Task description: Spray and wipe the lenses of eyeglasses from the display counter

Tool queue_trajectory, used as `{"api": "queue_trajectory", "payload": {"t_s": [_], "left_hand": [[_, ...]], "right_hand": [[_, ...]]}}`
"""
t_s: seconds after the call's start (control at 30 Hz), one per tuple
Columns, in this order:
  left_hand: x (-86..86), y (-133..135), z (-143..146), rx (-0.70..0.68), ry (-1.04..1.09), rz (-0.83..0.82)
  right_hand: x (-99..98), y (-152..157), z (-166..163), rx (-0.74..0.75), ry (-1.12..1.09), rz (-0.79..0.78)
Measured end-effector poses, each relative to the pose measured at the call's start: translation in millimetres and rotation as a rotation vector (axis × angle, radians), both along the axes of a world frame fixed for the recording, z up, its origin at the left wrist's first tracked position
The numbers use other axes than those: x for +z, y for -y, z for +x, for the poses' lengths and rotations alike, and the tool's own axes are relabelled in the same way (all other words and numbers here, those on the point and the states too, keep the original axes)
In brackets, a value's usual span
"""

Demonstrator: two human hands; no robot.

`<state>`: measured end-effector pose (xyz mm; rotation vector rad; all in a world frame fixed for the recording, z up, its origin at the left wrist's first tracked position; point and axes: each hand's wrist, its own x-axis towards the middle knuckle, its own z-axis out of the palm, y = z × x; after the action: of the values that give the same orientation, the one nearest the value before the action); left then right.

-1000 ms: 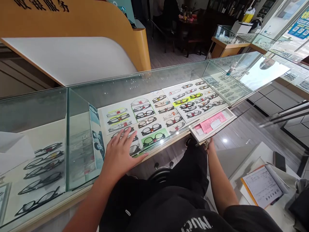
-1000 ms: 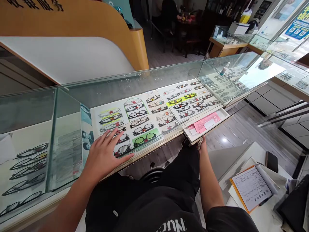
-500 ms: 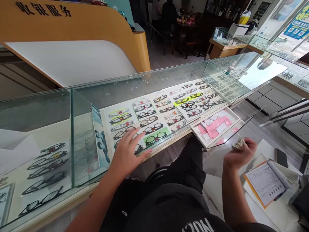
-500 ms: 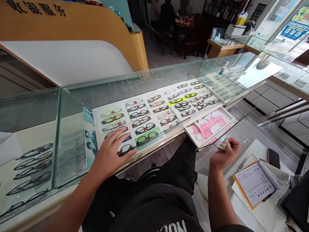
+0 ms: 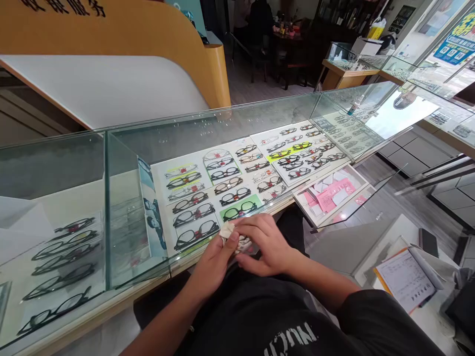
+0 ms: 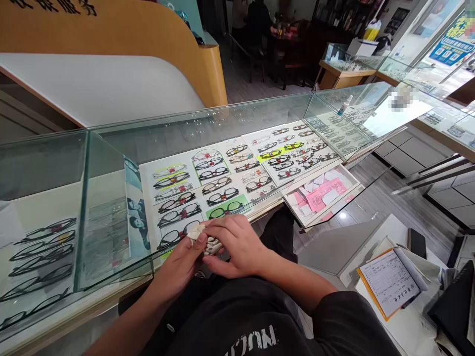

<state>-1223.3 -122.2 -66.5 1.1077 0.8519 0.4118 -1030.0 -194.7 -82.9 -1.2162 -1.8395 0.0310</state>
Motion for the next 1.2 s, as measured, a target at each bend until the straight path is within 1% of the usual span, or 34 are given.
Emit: {"api": "queue_trajectory", "payload": {"t_s": [0.03,0.07,0.13,0.2,0.23,0.27,0.33,0.4,0.5,0.6,0.73,0.83,0.9,0.97,1.0,1.03,1.07,1.1,1.13,1.2], "left_hand": [[5.5,-9,-6,-0.028,-0.031,0.041],[11.3,-21,-13,-0.044,-0.066,0.093],[21.3,-51,-26,0.008,-0.164,0.210],[26.2,-86,-38,0.107,-0.292,0.293],[26.3,-104,-42,0.177,-0.324,0.301],[24.8,-120,-46,0.238,-0.313,0.274],[18.8,-146,-50,0.296,-0.276,0.191],[11.4,-162,-52,0.322,-0.225,0.152],[2.1,-173,-54,0.358,-0.120,0.186],[-3.0,-174,-57,0.397,-0.040,0.158],[-5.8,-173,-61,0.442,0.012,0.116],[-7.1,-173,-62,0.486,0.021,0.075],[-8.1,-174,-62,0.504,0.021,0.052],[-9.1,-174,-62,0.513,0.023,0.037],[-9.4,-174,-63,0.516,0.028,0.033],[-9.6,-174,-63,0.515,0.034,0.029],[-9.4,-174,-63,0.515,0.044,0.027],[-8.9,-175,-63,0.523,0.056,0.030],[-8.1,-175,-64,0.539,0.068,0.043],[-5.8,-177,-65,0.596,0.080,0.098]], "right_hand": [[4.2,6,19,-0.057,0.020,-0.011],[8.1,13,41,-0.157,0.045,-0.044],[13.1,31,92,-0.359,0.116,-0.287],[12.2,55,143,-0.591,0.276,-0.581],[9.3,67,165,-0.683,0.355,-0.725],[4.9,80,184,-0.747,0.416,-0.859],[-6.2,101,210,-0.809,0.497,-1.050],[-16.5,117,223,-0.826,0.520,-1.091],[-23.0,129,227,-0.844,0.494,-1.110],[-17.9,135,226,-0.893,0.450,-1.195],[-9.9,145,227,-0.965,0.356,-1.330],[-11.0,154,231,-1.021,0.319,-1.399],[-14.6,157,234,-1.085,0.299,-1.445],[-20.4,151,235,-1.179,0.273,-1.446],[-24.7,144,235,-1.214,0.234,-1.407],[-30.1,135,234,-1.238,0.154,-1.326],[-36.9,122,234,-1.228,0.039,-1.214],[-45.2,106,233,-1.190,-0.130,-1.064],[-54.8,88,234,-1.148,-0.347,-0.895],[-76.1,49,239,-1.079,-0.495,-0.780]]}}
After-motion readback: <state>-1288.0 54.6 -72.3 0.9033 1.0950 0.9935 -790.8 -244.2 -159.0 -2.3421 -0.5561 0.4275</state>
